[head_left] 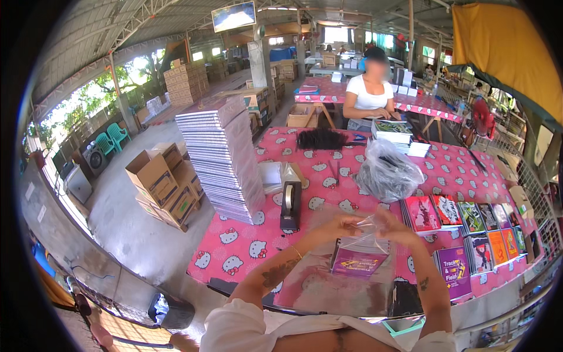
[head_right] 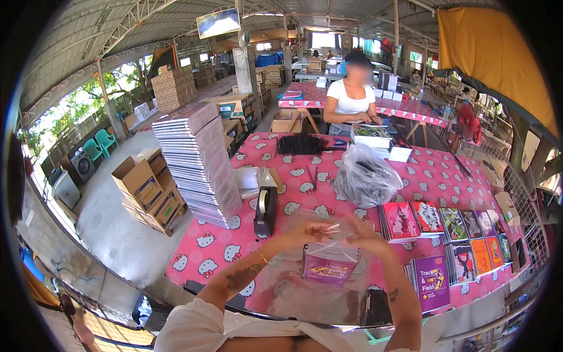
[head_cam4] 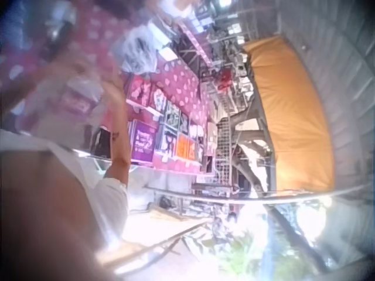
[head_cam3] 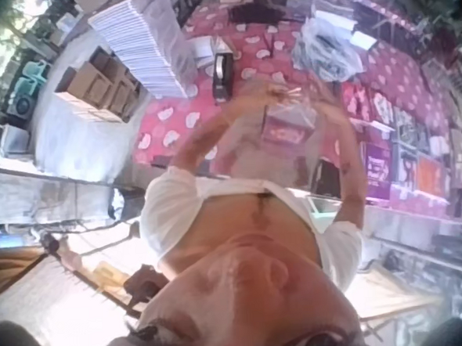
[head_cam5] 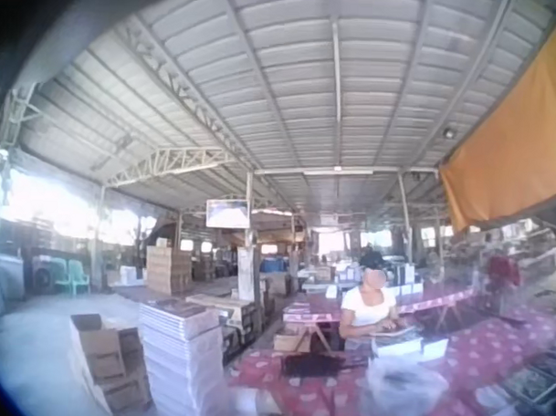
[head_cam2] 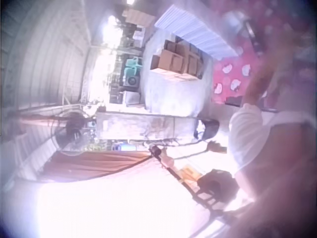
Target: The person places books into individual plastic sleeves and seals them using an adhesive strip.
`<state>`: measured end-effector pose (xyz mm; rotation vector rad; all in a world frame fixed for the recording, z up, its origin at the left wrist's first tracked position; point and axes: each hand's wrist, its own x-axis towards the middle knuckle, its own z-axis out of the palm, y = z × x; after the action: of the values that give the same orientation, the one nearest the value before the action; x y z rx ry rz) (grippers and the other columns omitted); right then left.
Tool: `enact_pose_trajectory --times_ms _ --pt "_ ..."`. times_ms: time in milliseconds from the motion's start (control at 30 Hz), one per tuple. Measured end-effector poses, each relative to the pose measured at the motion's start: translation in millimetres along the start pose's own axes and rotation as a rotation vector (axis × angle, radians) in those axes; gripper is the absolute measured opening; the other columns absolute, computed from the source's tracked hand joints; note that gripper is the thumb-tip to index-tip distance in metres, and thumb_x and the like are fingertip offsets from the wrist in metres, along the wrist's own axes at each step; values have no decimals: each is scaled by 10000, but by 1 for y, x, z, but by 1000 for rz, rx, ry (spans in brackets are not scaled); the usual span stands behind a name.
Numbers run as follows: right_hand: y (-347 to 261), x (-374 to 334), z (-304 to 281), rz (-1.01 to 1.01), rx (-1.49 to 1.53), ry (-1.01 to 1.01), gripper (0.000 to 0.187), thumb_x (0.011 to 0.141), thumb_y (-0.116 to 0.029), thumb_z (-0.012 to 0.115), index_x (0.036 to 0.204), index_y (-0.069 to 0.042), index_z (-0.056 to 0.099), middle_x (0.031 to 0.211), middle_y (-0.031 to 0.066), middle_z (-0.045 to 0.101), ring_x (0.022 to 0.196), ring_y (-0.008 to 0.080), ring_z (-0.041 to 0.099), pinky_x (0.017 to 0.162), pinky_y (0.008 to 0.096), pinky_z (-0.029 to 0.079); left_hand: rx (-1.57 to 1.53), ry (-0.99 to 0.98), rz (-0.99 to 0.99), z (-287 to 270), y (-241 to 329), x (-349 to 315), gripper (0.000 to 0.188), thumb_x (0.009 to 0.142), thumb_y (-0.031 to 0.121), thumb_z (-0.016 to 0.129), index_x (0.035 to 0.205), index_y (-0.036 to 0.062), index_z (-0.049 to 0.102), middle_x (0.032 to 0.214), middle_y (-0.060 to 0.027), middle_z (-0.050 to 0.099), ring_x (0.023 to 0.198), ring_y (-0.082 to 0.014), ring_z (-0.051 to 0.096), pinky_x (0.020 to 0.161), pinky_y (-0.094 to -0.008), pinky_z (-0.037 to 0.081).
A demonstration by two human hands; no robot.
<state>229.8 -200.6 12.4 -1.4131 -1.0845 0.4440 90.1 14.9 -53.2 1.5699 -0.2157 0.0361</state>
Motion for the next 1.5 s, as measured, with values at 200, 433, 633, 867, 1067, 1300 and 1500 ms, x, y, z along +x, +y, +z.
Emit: enact_pose_trajectory --times_ms 200,433,633,867,1067,1300,1500 --pt "9 -21 -11 251 21 -458 668 834 -195 756 1422 -57 470 1296 72 609 1263 224 514 1121 382 319 481 -47 -295 -10 23 -20 598 947 215 653 1471 49 417 1399 -75 557 1219 -169 563 1029 -350 454" --pt "4 -58 27 -292 -714 -177 396 779 -106 752 1148 -12 645 1166 164 645 1068 378 609 1011 444 452 1210 146 350 39 33 -55 449 916 309 643 1302 85 595 1350 -134 566 1270 -310 518 1061 -412 433" --pt "-9 -45 24 -176 -759 -179 184 786 -97 710 930 -10 635 899 166 639 891 366 638 769 462 497 1140 145 203 38 59 -41 277 874 221 666 1121 95 661 1044 -107 671 1004 -301 628 822 -429 496" --pt "-16 -20 26 -79 -809 -217 181 798 -125 714 925 -26 631 837 158 610 844 396 628 713 494 488 1268 353 30 49 55 -7 297 800 240 674 1027 60 609 718 -154 665 699 -375 665 633 -499 526" --pt "-4 -14 17 -134 -752 -132 387 734 -215 810 1038 -55 631 1002 131 635 926 383 620 800 458 503 1261 315 -55 51 55 0 309 801 264 670 998 41 587 723 -169 668 686 -396 664 634 -508 535" --pt "28 -5 -8 137 -410 -272 471 733 -199 860 1132 -55 656 937 51 649 850 178 627 756 321 506 1176 349 97 6 24 15 450 822 368 726 1052 -4 618 852 -135 679 874 -272 665 717 -402 510" --pt "36 -8 -13 357 -19 -195 462 786 -197 834 1170 -22 646 897 31 651 833 111 610 721 257 500 269 -116 -299 -16 18 51 335 846 355 743 901 30 689 854 20 608 798 -94 510 636 -305 393"
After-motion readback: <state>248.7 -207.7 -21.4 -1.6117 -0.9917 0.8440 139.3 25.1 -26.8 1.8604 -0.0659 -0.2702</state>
